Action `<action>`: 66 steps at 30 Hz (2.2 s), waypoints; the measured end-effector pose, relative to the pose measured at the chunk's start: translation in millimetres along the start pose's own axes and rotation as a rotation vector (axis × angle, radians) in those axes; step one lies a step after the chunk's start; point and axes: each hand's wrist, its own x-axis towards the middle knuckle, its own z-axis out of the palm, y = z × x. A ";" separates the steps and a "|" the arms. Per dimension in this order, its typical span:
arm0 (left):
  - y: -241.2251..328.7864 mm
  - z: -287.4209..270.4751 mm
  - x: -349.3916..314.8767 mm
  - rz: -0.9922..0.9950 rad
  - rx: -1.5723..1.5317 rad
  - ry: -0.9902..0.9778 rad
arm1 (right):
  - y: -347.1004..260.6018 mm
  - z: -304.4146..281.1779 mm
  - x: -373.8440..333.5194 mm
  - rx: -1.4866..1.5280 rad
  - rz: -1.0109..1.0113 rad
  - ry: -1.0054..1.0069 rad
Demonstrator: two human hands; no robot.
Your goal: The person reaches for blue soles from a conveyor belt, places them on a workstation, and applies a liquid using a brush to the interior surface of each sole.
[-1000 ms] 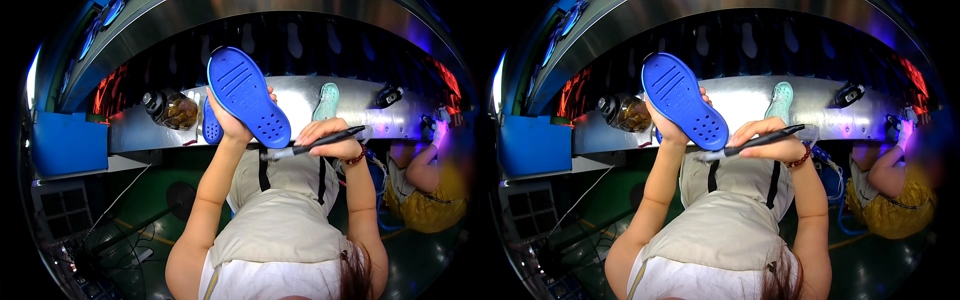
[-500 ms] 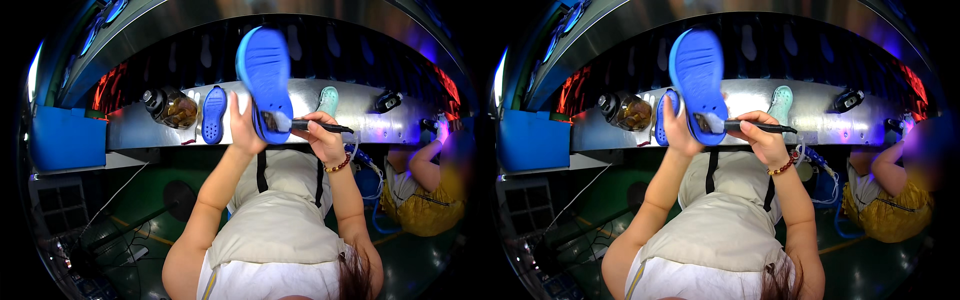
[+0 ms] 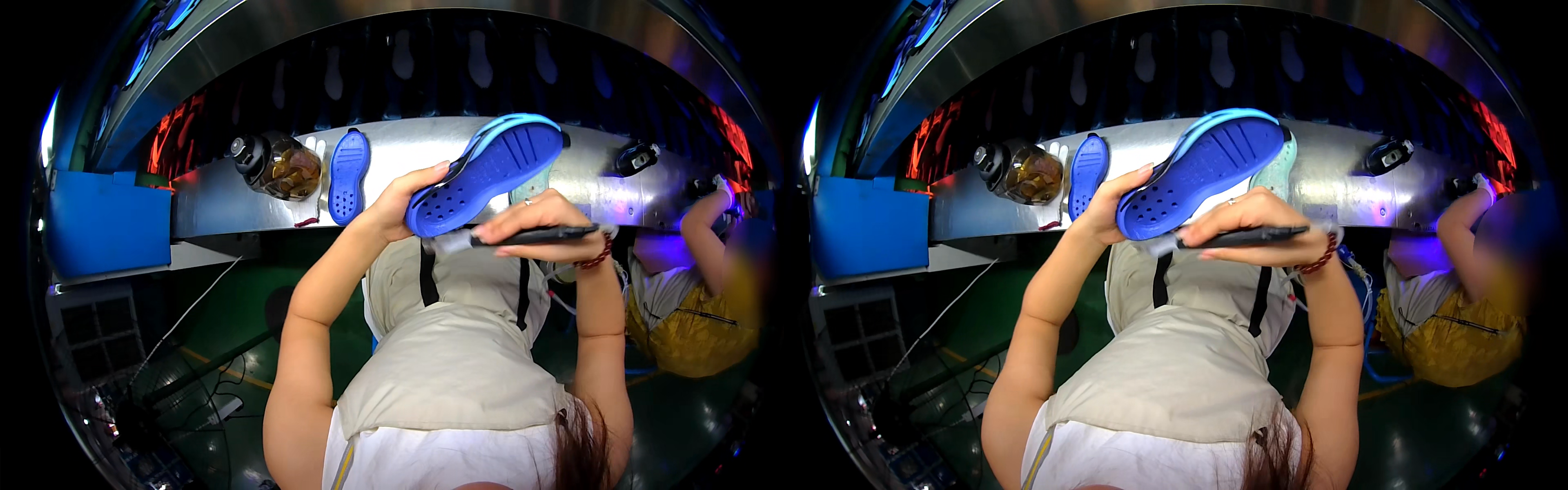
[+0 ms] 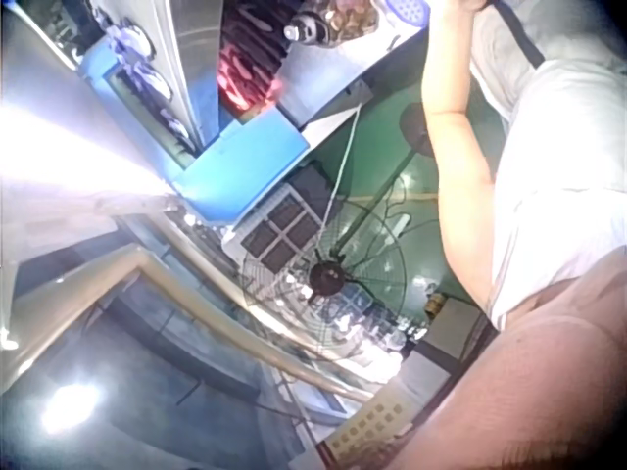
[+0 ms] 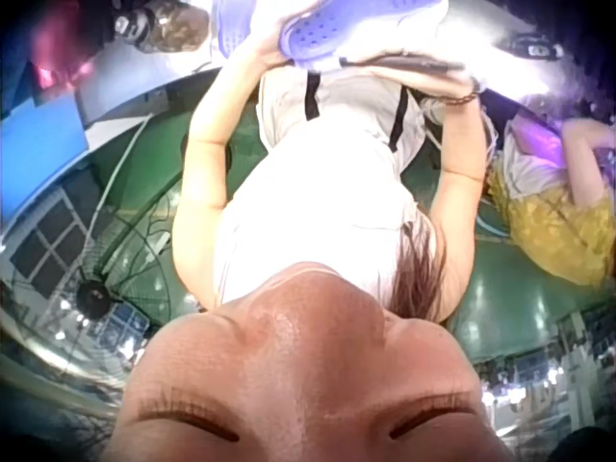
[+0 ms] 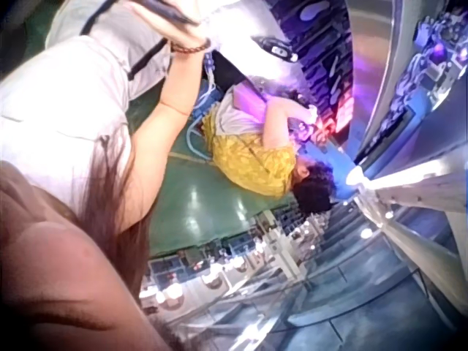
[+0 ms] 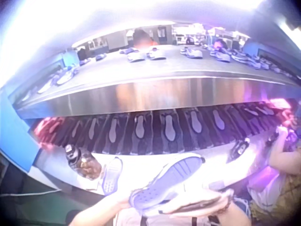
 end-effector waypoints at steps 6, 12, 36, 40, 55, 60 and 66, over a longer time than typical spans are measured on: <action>12.8 0.7 -9.0 -0.156 0.372 0.002 | -0.4 -16.0 4.0 -0.050 -0.022 -0.068; 17.8 -1.9 -18.6 -0.230 0.288 0.090 | -9.5 -26.3 -2.1 -0.031 0.002 -0.065; -33.7 -31.5 28.3 0.188 -0.313 0.001 | 34.3 15.1 2.0 0.185 0.486 0.565; -41.3 -33.9 36.9 0.218 -0.215 0.030 | 45.4 27.2 9.7 0.070 0.298 0.610; -17.3 -22.2 17.4 0.457 -0.407 -0.054 | 11.4 37.3 -2.3 0.068 0.025 0.206; -7.7 -20.5 12.9 0.418 -0.391 -0.138 | 27.1 30.9 -8.7 0.179 0.237 0.395; 8.4 -9.9 9.1 0.411 -0.325 -0.094 | 51.7 30.1 -10.1 0.484 -0.108 0.327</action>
